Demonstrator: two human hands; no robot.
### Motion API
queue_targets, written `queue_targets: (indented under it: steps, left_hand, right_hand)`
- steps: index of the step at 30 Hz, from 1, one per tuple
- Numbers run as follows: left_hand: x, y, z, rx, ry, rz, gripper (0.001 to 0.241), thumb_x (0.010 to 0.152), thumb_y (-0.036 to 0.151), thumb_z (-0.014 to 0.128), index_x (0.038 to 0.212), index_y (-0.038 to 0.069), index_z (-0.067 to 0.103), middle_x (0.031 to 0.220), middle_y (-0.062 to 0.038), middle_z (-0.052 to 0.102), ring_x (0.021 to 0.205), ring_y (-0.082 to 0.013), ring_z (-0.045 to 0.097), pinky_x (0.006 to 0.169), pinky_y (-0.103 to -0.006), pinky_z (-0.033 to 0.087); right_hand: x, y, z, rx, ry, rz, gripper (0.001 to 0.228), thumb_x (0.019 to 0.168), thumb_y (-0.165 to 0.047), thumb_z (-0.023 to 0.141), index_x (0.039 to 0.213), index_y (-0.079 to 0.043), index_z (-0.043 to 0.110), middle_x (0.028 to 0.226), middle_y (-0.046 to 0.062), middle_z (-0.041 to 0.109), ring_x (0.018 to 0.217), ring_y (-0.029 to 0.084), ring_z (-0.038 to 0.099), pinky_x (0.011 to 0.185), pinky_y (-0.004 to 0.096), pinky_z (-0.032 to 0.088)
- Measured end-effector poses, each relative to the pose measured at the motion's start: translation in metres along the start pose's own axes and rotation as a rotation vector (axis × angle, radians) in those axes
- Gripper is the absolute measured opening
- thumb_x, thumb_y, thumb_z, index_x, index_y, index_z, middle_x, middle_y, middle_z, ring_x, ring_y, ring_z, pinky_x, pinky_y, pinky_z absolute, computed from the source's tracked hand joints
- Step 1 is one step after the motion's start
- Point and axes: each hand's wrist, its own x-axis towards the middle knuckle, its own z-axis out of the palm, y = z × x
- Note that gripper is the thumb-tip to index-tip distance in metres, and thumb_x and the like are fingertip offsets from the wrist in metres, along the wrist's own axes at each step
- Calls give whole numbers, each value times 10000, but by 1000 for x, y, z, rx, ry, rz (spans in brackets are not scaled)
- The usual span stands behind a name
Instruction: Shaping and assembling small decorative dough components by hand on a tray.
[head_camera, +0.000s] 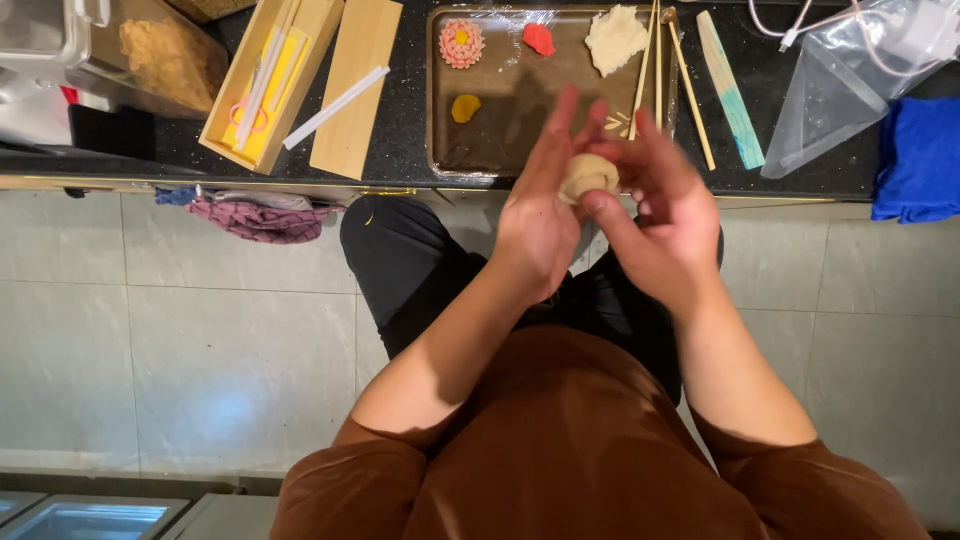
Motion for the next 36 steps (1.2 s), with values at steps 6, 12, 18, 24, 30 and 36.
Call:
queue_targets:
  steps: [6, 12, 18, 24, 30, 36]
  left_hand:
    - [15, -12, -17, -77, -44, -86, 676, 991, 493, 569, 1451, -2, 568, 1364, -146, 616, 1282, -248, 562, 1108, -384, 457]
    - [15, -20, -13, -36, -34, 73, 558, 1167, 415, 463, 1249, -90, 683, 1338, -312, 629, 1266, -417, 617, 1073, -535, 519]
    - [21, -31, -9, -182, 104, 215, 524, 1142, 332, 560, 940, -123, 724, 1253, -370, 639, 1169, -491, 650, 1002, -626, 531]
    - [13, -25, -9, -268, 105, 277, 566, 1182, 415, 465, 966, -30, 741, 1332, -301, 631, 1217, -445, 638, 1118, -551, 484]
    - [-7, -8, -23, -45, -485, 48, 638, 1137, 485, 476, 1579, 27, 437, 1255, -123, 704, 1113, -244, 665, 1051, -394, 507]
    - [-1, -14, -6, -115, 64, 0, 570, 1069, 437, 469, 1355, -44, 579, 1414, -227, 604, 1380, -376, 546, 1205, -434, 424]
  right_hand:
    - [2, 1, 8, 169, -109, 21, 203, 976, 11, 725, 1179, 5, 713, 1234, 161, 687, 1129, 255, 656, 834, 302, 521]
    - [-1, 0, 21, 177, 128, -223, 250, 923, 34, 773, 1173, 28, 762, 1145, 230, 719, 917, 312, 712, 815, 394, 570]
    - [-9, 18, 36, 248, 267, -196, 222, 925, 71, 785, 1130, 141, 735, 1110, 293, 722, 959, 364, 726, 817, 417, 581]
    - [-4, -2, 25, 73, 185, -228, 243, 1035, -54, 669, 1261, -7, 743, 1299, 238, 671, 1075, 359, 670, 870, 404, 565]
    - [-12, 4, 6, 606, 15, 325, 568, 1007, 15, 678, 1526, -106, 483, 1263, 178, 702, 1073, 155, 672, 936, 252, 574]
    - [-20, -15, 27, -100, 115, -223, 192, 1043, 57, 637, 1218, 57, 717, 1249, 230, 687, 1098, 390, 687, 1023, 454, 559]
